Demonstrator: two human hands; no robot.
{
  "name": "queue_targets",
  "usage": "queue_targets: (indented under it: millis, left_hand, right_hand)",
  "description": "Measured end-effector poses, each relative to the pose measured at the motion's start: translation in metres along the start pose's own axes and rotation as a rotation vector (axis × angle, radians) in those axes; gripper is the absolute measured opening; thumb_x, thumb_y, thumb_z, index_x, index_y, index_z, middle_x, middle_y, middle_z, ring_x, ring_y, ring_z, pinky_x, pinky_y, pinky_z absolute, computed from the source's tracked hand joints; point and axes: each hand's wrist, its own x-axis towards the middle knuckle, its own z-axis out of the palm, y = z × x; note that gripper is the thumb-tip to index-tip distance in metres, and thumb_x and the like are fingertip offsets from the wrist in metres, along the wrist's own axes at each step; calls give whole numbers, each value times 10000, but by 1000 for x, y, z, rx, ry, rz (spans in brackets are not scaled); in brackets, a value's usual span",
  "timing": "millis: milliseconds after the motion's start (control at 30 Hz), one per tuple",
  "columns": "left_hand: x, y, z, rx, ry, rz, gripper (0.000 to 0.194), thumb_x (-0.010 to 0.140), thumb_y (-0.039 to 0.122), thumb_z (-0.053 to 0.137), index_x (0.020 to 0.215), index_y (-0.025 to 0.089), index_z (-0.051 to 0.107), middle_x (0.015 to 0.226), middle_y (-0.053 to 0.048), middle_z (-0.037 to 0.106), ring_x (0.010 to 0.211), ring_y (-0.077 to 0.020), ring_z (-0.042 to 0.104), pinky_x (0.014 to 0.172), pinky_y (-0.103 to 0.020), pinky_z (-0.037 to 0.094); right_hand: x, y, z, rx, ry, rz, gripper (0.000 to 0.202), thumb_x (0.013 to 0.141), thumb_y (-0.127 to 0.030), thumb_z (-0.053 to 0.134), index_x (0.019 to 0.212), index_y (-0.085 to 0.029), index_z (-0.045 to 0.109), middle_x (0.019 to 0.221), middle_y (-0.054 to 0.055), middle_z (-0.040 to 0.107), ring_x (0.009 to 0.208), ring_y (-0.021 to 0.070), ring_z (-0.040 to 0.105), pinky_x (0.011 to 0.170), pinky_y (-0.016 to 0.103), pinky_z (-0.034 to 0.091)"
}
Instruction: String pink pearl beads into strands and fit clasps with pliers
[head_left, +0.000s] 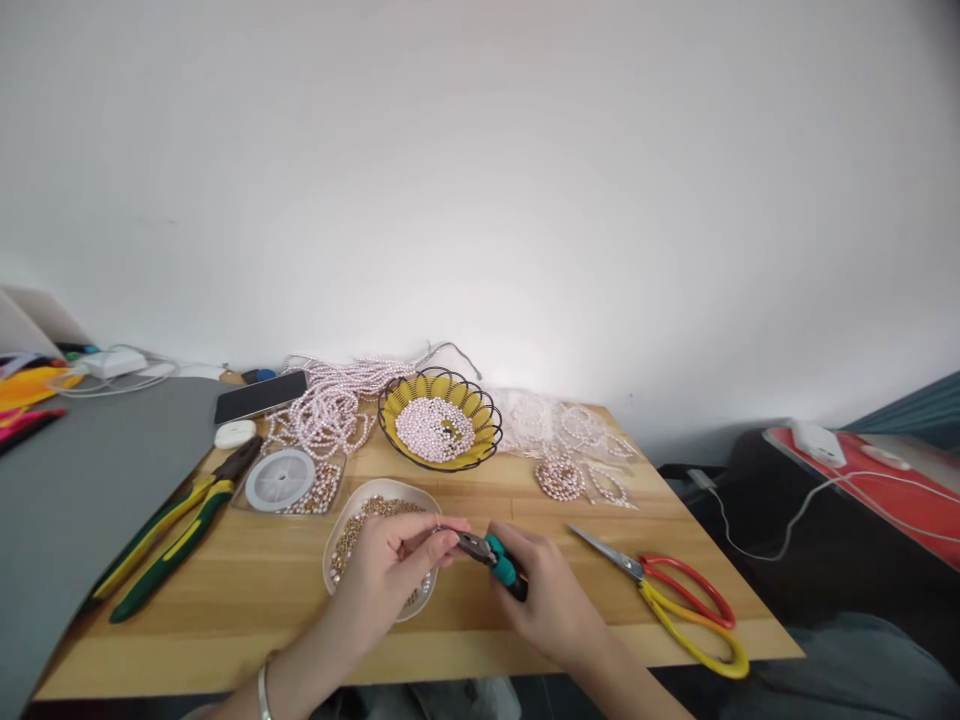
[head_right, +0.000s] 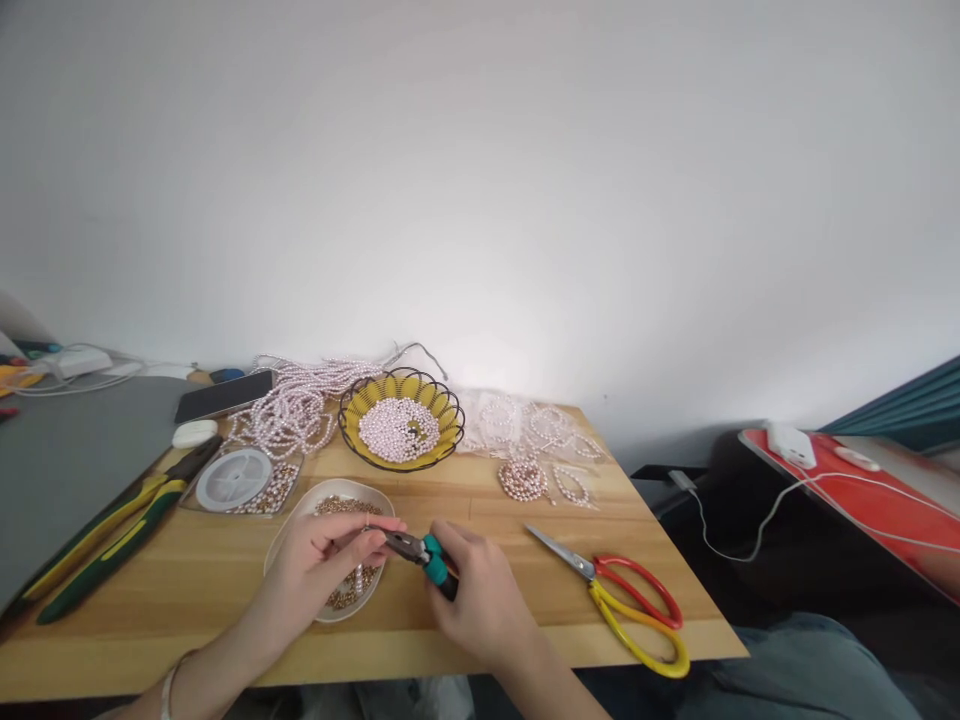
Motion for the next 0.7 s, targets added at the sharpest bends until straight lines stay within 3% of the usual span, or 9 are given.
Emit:
queue_targets:
  millis: [167,367,533,700]
  left_hand:
    - [-2,-1,-8,107,-66,-8,277,866,416,716,1030,215,813,975,-102,808,829,-241,763,770,-299,621]
    - [2,4,-9,-200,1,-190,468,786,582,754,972,156,815,1000,-140,801,879,-238,765,813,-299,622]
    - [2,6,-8,-318,41,-186,376,739,474,842,898,135,803,1017,-127,796,947,-222,754,794,-239,612]
    - [0,10,-6,-446,141,-178,399,676,471,888,842,127,771,996,-138,802,955,-248,763,789,-274,621]
  right_hand:
    - [-6,-5,-5,0,-28,23,197,731,-109,459,734,-257,328,676,-27,534,617,174,526,567,244,318]
    - [-6,-10,-5,-17,-14,82,195,738,-107,464,734,-256,338,687,-14,561,630,192,541,570,259,297]
    - [-7,-14,-4,-9,-5,86,177,774,-131,479,736,-255,358,692,-16,572,621,187,544,564,262,314]
    - [-12,-9,-6,16,23,49,84,860,-185,477,811,-248,450,704,-27,593,633,172,585,577,245,410]
